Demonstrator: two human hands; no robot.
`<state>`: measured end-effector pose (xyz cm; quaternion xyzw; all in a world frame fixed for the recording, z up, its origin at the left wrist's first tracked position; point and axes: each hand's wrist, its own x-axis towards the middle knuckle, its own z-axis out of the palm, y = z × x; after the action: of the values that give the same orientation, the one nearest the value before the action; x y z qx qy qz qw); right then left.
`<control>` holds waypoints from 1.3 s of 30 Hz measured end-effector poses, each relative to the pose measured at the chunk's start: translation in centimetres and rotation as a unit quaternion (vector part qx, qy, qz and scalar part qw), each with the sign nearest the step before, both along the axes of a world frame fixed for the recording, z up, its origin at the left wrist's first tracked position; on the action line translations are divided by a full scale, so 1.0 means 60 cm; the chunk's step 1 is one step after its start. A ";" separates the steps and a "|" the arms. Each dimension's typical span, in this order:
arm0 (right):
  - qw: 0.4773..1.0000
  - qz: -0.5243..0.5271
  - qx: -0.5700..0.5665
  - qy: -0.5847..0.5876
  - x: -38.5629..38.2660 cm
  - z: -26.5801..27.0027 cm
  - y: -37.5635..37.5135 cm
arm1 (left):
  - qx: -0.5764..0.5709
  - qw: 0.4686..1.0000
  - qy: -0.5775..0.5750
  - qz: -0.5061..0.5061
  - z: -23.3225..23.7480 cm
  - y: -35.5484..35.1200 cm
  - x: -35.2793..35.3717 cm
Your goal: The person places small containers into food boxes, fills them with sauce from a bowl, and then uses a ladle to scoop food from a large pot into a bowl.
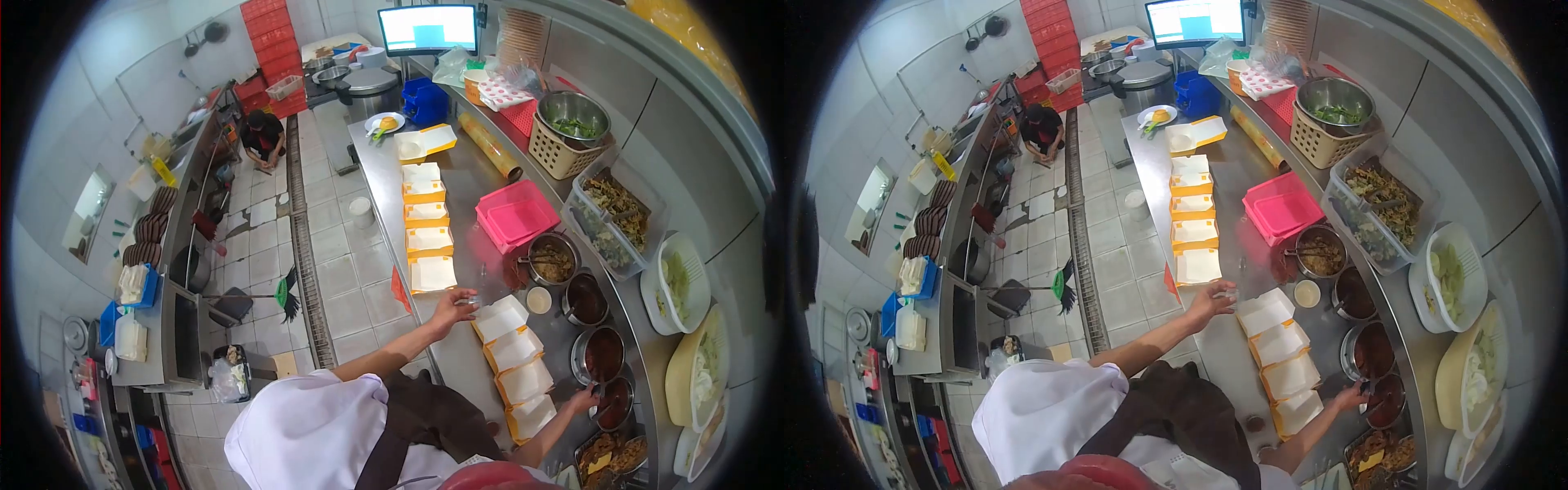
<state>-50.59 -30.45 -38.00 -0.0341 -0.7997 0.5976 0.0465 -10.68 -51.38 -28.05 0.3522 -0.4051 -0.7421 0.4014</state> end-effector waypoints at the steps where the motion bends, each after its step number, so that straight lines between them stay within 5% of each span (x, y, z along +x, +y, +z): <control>1: 0.999 -0.008 0.015 -0.027 0.001 0.010 -0.005 | 0.000 1.000 -0.001 0.001 0.006 0.005 -0.011; 8: 0.999 0.037 0.023 0.007 -0.037 -0.009 -0.007 | 0.030 0.999 0.008 -0.024 -0.001 0.039 -0.062; 13: 0.980 -0.008 -0.094 -0.177 -0.014 0.036 -0.001 | 0.050 0.998 0.016 -0.023 -0.018 0.051 -0.069; 19: 0.971 -0.120 -0.190 -0.078 -0.014 0.039 -0.016 | 0.058 0.998 0.015 -0.020 -0.020 0.058 -0.074; 25: 0.970 -0.034 -0.233 -0.057 -0.029 0.035 -0.013 | 0.056 0.998 0.006 -0.019 -0.004 0.057 -0.076; 34: 0.988 0.118 -0.101 0.025 -0.069 0.003 0.003 | 0.028 0.999 -0.008 -0.038 -0.009 0.046 -0.092; 39: 0.993 0.103 -0.053 0.024 -0.077 -0.016 0.017 | 0.035 0.998 -0.014 -0.044 -0.001 0.045 -0.101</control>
<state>-55.21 -29.42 -38.98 0.0603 -0.7650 0.6412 0.0020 -16.75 -48.71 -28.12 0.3580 -0.3993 -0.7679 0.3503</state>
